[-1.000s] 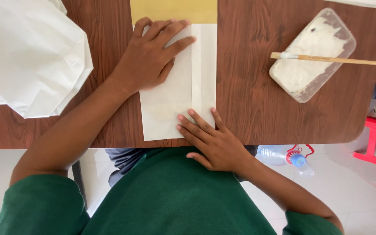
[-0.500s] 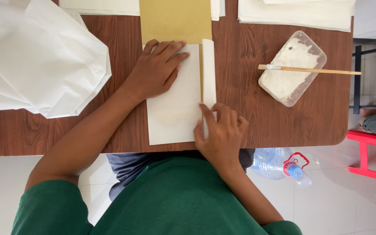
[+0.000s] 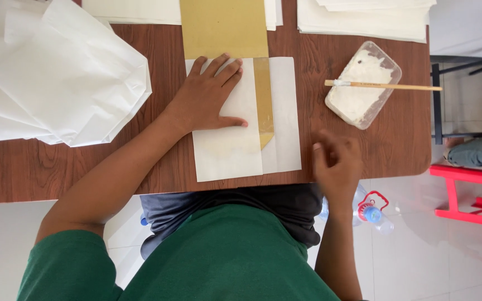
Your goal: Folding paper around a cardboard template and applying glue with a brush to assemble a bag.
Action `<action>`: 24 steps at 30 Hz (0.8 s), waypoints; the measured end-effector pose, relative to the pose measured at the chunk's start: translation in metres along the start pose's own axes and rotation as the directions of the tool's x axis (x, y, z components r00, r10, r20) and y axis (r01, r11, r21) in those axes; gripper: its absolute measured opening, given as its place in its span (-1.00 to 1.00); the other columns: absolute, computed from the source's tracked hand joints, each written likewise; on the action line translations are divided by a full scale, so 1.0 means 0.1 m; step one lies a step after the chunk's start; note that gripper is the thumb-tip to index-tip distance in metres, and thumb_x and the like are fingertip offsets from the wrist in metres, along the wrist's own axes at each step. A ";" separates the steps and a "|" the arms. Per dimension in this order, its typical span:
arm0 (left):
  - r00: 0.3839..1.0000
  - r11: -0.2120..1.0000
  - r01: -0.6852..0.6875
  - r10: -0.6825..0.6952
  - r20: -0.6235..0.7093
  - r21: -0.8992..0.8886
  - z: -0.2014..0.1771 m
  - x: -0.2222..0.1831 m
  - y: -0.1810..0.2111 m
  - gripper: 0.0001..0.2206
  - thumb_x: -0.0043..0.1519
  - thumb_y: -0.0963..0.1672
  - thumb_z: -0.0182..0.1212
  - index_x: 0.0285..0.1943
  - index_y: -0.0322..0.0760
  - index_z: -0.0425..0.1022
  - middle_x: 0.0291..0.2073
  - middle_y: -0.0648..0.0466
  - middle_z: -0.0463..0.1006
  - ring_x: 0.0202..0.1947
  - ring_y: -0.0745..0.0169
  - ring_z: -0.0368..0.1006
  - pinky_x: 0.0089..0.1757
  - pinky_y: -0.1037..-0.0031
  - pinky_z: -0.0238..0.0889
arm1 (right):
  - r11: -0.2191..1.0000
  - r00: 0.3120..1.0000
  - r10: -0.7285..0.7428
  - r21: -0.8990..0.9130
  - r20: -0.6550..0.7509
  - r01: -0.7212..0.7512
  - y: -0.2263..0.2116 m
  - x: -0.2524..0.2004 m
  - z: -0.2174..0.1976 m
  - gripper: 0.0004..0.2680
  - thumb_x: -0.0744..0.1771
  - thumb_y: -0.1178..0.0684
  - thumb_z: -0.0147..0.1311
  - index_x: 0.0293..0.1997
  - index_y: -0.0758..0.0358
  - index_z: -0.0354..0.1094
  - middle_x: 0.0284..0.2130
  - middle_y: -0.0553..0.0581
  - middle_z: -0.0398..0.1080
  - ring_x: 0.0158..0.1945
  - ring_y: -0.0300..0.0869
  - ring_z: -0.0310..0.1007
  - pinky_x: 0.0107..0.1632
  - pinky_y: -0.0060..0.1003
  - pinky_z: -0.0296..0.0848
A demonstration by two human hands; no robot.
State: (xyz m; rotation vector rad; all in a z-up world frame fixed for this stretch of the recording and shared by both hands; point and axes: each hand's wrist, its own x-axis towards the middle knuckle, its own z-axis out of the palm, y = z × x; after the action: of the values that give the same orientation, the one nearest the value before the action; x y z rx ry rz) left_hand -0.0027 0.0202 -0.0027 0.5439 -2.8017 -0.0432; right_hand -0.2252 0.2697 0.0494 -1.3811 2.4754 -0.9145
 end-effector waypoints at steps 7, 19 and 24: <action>0.998 1.000 0.015 -0.015 0.063 -0.005 -0.01 -0.03 0.01 0.12 0.03 0.48 0.01 0.43 -0.46 0.23 0.45 -0.08 0.19 0.47 -0.14 0.01 0.29 -0.12 -0.09 | 0.663 0.788 0.607 0.614 -0.106 -0.428 0.40 0.61 -0.46 -0.84 0.37 -0.10 -0.07 -0.04 -0.04 0.40 -0.51 -0.18 0.22 -0.54 -0.43 0.11 -0.49 -0.51 0.11; 0.996 0.997 0.083 -0.083 -0.023 -0.003 -0.09 0.04 0.02 -0.22 0.16 0.36 0.15 0.16 -0.30 0.46 0.29 0.07 0.40 0.34 -0.01 0.24 0.21 0.00 0.07 | 0.687 0.745 0.667 0.384 0.005 -0.617 0.73 1.50 -0.35 -0.55 0.48 -0.22 0.06 -0.57 0.01 -0.04 -0.69 -0.13 0.00 -0.65 -0.36 -0.10 -0.57 -0.40 -0.09; 0.989 0.984 0.083 -0.061 -0.136 0.160 -0.15 0.10 0.05 -0.43 0.31 0.26 0.14 0.02 -0.23 0.55 0.12 0.13 0.55 0.24 0.09 0.40 0.21 0.08 0.12 | 0.616 0.738 0.675 0.543 0.009 -0.570 0.73 1.62 -0.38 -0.61 0.44 -0.07 0.13 -0.54 0.00 -0.04 -0.68 -0.14 -0.03 -0.63 -0.38 -0.12 -0.55 -0.42 -0.07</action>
State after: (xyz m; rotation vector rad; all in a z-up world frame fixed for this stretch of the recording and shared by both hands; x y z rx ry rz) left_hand -0.0096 0.0215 0.0152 0.6619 -2.6720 0.2049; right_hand -0.3838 0.1822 0.0617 -0.2006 2.2894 -1.4118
